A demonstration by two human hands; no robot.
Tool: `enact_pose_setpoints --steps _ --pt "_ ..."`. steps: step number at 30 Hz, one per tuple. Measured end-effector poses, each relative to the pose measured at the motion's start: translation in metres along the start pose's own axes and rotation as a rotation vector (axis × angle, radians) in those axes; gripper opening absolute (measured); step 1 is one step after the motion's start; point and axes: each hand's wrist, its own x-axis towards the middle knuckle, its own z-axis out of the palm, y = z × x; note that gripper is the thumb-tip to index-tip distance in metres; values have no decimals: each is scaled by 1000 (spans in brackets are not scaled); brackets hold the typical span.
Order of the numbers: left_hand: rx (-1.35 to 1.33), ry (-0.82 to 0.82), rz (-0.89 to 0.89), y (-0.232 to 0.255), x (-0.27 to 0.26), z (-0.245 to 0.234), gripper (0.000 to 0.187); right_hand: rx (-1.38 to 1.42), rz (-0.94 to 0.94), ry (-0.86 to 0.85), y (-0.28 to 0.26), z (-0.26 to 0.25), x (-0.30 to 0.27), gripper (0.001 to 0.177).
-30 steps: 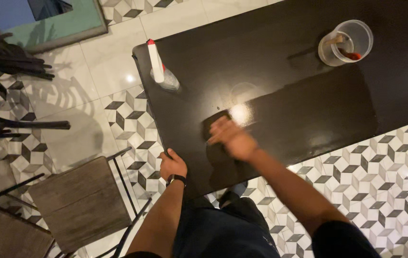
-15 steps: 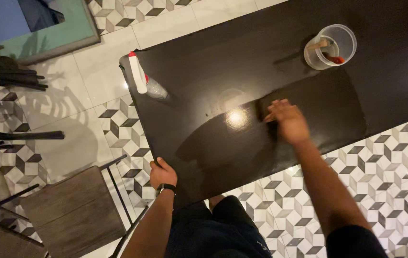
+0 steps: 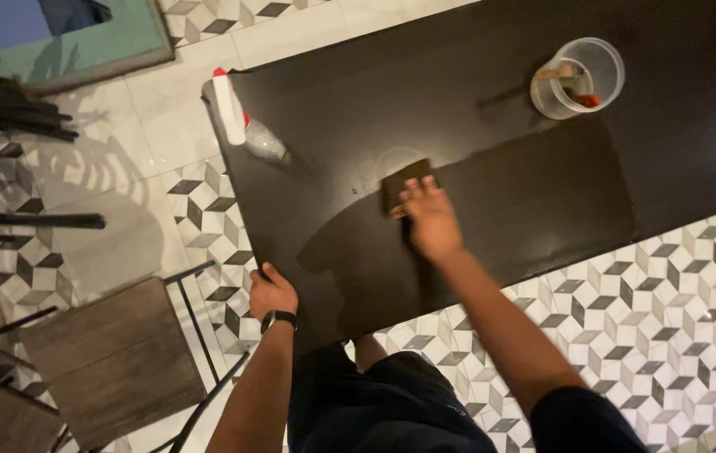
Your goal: The person cleans a dark rectangular table using a spray bottle and a cloth. They repeatedly spray the surface and wipe it down with a cloth, moving systematically across the table to remove dirt and grime.
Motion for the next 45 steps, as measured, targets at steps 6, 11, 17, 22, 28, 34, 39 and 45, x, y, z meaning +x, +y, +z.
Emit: enact_pose_setpoints --steps 6,11,17,22,28,34,39,45 --pt "-255 100 3 -26 6 21 48 39 -172 -85 -150 65 8 55" --pt "-497 324 83 -53 14 49 42 56 -170 -156 -219 92 10 58" --pt "-735 270 -68 -74 22 81 37 17 -179 -159 -222 90 12 66" --pt "-1258 -56 -228 -107 44 103 54 -62 -391 -153 -219 65 -57 59" --pt "-1264 -617 -399 -141 14 78 71 -152 -535 -292 -218 51 -128 58" --pt "-1327 -491 -361 -151 -34 80 73 -176 -411 -197 -225 85 -60 58" --pt "-653 -235 249 -156 -72 94 70 -152 -234 -250 -237 117 17 63" --pt "-1139 -344 -359 -149 -63 83 69 -136 -199 -191 -240 117 12 60"
